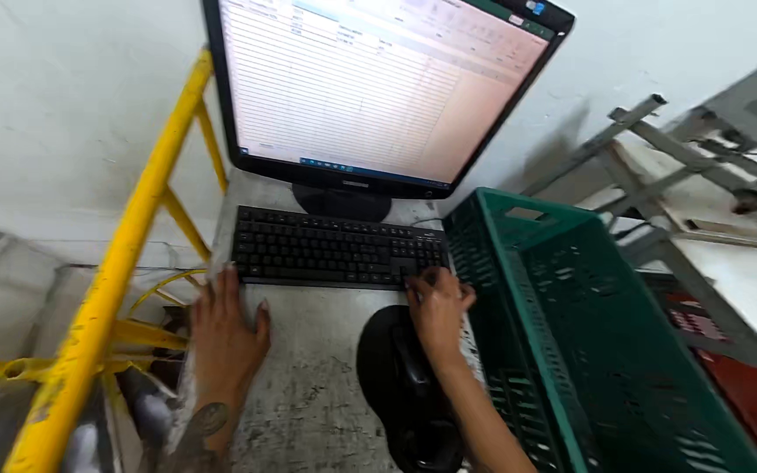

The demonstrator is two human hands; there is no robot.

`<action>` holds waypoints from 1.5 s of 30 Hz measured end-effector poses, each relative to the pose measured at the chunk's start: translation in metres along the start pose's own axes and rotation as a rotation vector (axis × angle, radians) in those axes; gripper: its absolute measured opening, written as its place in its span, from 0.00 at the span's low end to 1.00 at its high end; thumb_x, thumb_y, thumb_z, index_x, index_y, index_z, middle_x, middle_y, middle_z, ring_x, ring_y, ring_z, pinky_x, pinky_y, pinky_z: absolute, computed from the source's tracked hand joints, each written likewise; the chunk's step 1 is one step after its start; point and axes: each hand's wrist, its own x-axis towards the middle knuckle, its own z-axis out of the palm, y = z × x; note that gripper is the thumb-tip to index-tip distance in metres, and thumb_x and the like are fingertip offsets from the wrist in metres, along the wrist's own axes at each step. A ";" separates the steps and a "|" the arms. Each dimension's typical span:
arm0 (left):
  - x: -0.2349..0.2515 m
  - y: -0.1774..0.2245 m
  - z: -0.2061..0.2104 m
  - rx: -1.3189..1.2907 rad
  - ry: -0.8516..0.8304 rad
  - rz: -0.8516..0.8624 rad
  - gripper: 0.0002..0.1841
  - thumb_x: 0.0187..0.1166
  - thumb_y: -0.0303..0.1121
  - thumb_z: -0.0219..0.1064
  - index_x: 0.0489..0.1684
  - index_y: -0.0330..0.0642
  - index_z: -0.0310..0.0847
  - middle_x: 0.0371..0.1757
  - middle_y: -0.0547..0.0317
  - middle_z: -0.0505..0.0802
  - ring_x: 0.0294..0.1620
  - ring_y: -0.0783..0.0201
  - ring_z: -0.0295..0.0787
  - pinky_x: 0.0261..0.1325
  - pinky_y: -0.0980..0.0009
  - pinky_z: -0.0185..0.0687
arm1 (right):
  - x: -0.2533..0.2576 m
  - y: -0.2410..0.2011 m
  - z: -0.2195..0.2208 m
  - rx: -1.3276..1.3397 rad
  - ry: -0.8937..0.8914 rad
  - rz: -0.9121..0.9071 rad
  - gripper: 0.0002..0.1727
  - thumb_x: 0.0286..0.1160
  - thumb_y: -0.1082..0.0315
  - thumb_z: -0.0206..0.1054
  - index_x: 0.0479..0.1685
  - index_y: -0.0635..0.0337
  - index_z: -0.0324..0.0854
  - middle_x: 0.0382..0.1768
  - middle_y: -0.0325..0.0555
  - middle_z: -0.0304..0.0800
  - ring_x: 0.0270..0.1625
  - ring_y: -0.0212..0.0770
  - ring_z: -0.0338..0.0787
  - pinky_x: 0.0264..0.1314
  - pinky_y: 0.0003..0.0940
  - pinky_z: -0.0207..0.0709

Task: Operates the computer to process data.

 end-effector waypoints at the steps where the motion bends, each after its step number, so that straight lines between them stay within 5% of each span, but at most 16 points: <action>1: 0.004 -0.001 0.000 -0.004 0.006 -0.012 0.41 0.82 0.54 0.50 0.94 0.41 0.52 0.91 0.43 0.67 0.90 0.34 0.58 0.88 0.34 0.49 | 0.002 -0.013 -0.003 0.021 0.020 -0.030 0.06 0.70 0.66 0.75 0.40 0.52 0.96 0.54 0.58 0.88 0.61 0.64 0.85 0.67 0.77 0.61; 5: 0.032 -0.006 -0.001 -0.058 -0.046 0.007 0.32 0.91 0.47 0.47 0.94 0.46 0.55 0.92 0.50 0.66 0.91 0.41 0.59 0.89 0.39 0.52 | -0.010 -0.094 0.006 0.200 -0.090 -0.276 0.14 0.77 0.63 0.68 0.56 0.53 0.92 0.66 0.57 0.87 0.73 0.59 0.83 0.80 0.72 0.61; 8: 0.046 -0.011 0.007 -0.089 -0.041 0.057 0.30 0.94 0.46 0.40 0.93 0.49 0.57 0.92 0.53 0.66 0.92 0.43 0.58 0.91 0.41 0.50 | -0.020 -0.147 0.039 0.268 -0.166 -0.483 0.21 0.82 0.61 0.64 0.73 0.50 0.82 0.83 0.43 0.75 0.89 0.47 0.67 0.90 0.69 0.48; 10: 0.049 -0.014 0.009 -0.093 -0.027 0.055 0.30 0.94 0.48 0.38 0.94 0.52 0.57 0.92 0.57 0.67 0.92 0.45 0.59 0.91 0.43 0.51 | -0.024 -0.164 0.056 0.288 -0.131 -0.550 0.22 0.85 0.62 0.61 0.77 0.49 0.79 0.85 0.38 0.73 0.91 0.42 0.64 0.92 0.68 0.44; 14: 0.051 -0.014 0.005 -0.065 -0.036 0.099 0.28 0.94 0.45 0.40 0.92 0.48 0.60 0.90 0.53 0.70 0.89 0.42 0.63 0.88 0.40 0.56 | -0.028 -0.175 0.053 0.353 -0.114 -0.507 0.24 0.81 0.67 0.64 0.77 0.49 0.80 0.80 0.41 0.80 0.88 0.47 0.69 0.88 0.76 0.45; 17: 0.052 -0.013 0.010 -0.094 -0.026 0.098 0.30 0.93 0.50 0.38 0.90 0.49 0.64 0.89 0.48 0.71 0.89 0.37 0.61 0.86 0.35 0.56 | -0.019 -0.153 0.022 0.373 -0.221 -0.327 0.29 0.86 0.54 0.62 0.86 0.46 0.70 0.85 0.35 0.73 0.93 0.42 0.59 0.92 0.73 0.33; 20: 0.053 -0.011 0.008 -0.132 0.006 0.070 0.32 0.92 0.54 0.41 0.92 0.50 0.60 0.90 0.45 0.68 0.90 0.37 0.60 0.87 0.35 0.54 | -0.014 -0.081 0.001 0.242 -0.087 -0.091 0.24 0.83 0.55 0.64 0.76 0.49 0.82 0.74 0.41 0.85 0.81 0.45 0.79 0.88 0.69 0.54; 22: 0.052 -0.011 0.012 -0.096 0.028 0.067 0.33 0.91 0.56 0.40 0.93 0.53 0.58 0.91 0.44 0.67 0.90 0.36 0.60 0.85 0.34 0.55 | -0.012 -0.021 -0.002 0.153 0.007 0.049 0.14 0.81 0.61 0.66 0.58 0.54 0.90 0.58 0.48 0.93 0.64 0.52 0.90 0.74 0.67 0.72; 24: 0.053 -0.011 0.016 -0.055 0.031 0.071 0.34 0.90 0.57 0.40 0.94 0.53 0.57 0.91 0.43 0.66 0.90 0.34 0.59 0.84 0.32 0.55 | -0.010 0.022 0.000 0.086 0.071 0.092 0.09 0.77 0.69 0.67 0.47 0.56 0.93 0.51 0.50 0.94 0.56 0.54 0.92 0.66 0.66 0.74; 28: 0.052 -0.012 0.021 -0.004 0.038 0.074 0.36 0.90 0.59 0.37 0.93 0.50 0.58 0.90 0.42 0.67 0.89 0.34 0.60 0.84 0.33 0.56 | -0.003 0.045 0.009 0.066 0.075 0.069 0.09 0.76 0.69 0.69 0.46 0.54 0.95 0.55 0.50 0.94 0.57 0.55 0.92 0.66 0.66 0.75; 32: 0.057 -0.012 0.024 0.044 0.077 0.084 0.35 0.90 0.56 0.37 0.90 0.46 0.64 0.86 0.41 0.74 0.86 0.35 0.66 0.83 0.35 0.60 | 0.005 -0.007 0.016 0.133 0.062 -0.089 0.12 0.78 0.66 0.65 0.49 0.55 0.94 0.56 0.49 0.95 0.60 0.53 0.93 0.72 0.63 0.75; 38: 0.054 -0.011 0.019 0.086 0.009 0.032 0.30 0.93 0.48 0.37 0.92 0.51 0.61 0.88 0.47 0.72 0.89 0.40 0.64 0.89 0.42 0.56 | -0.034 -0.135 0.056 0.297 -0.129 -0.486 0.22 0.83 0.68 0.58 0.74 0.51 0.81 0.81 0.41 0.78 0.85 0.50 0.74 0.86 0.66 0.61; 45: 0.050 -0.011 0.018 0.091 0.055 0.072 0.30 0.92 0.49 0.39 0.88 0.48 0.68 0.85 0.46 0.77 0.86 0.40 0.69 0.86 0.41 0.61 | -0.036 -0.168 0.069 0.380 -0.090 -0.509 0.24 0.78 0.76 0.58 0.73 0.52 0.82 0.83 0.39 0.77 0.87 0.45 0.71 0.87 0.66 0.58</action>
